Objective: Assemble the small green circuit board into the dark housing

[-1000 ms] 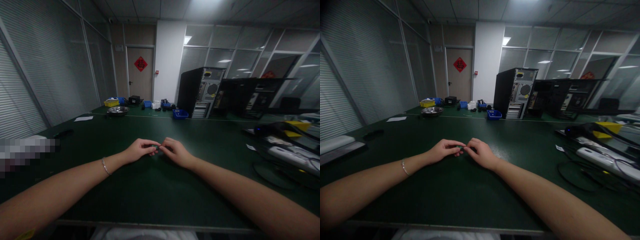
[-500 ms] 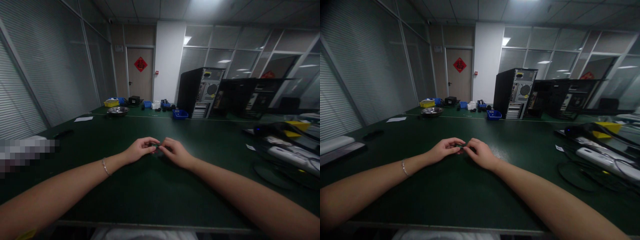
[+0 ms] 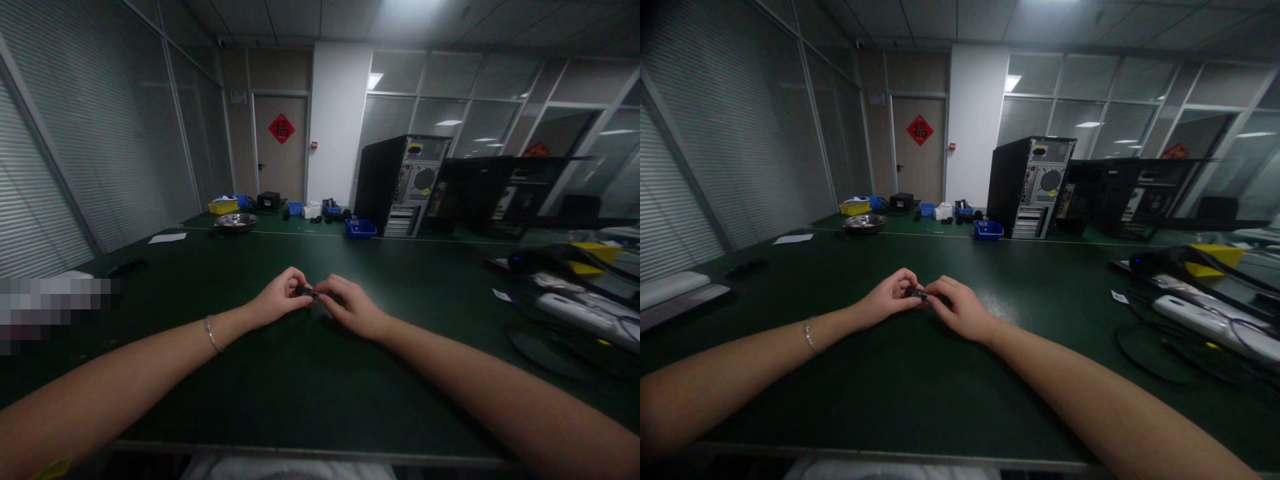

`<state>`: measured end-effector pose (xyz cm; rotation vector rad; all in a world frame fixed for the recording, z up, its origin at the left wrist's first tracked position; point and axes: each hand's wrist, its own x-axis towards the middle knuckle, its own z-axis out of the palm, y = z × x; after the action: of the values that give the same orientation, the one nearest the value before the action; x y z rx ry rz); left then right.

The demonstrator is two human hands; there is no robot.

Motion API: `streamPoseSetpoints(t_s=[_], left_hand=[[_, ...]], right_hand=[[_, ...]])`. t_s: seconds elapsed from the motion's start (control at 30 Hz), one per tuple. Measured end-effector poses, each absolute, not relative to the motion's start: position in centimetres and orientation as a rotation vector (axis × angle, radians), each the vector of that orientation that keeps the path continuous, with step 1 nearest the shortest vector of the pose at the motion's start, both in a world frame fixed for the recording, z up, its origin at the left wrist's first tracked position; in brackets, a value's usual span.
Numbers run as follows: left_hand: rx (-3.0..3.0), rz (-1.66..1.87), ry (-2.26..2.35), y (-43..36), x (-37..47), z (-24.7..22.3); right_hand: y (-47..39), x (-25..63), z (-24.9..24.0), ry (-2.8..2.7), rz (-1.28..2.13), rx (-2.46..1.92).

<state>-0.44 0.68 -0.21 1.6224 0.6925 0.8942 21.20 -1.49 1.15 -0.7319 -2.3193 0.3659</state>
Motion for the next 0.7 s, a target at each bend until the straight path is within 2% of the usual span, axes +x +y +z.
streamPoseSetpoints(t_s=[0.43,0.7], left_hand=[[1.912,0.978,0.767,0.3,-0.3,0.42],[1.886,0.989,0.725,0.39,-0.36,-0.23]], right_hand=[[-1.2,21.34,0.73,-2.344,0.375,-0.725],[-1.23,21.21,0.79,-2.316,0.367,-0.764]])
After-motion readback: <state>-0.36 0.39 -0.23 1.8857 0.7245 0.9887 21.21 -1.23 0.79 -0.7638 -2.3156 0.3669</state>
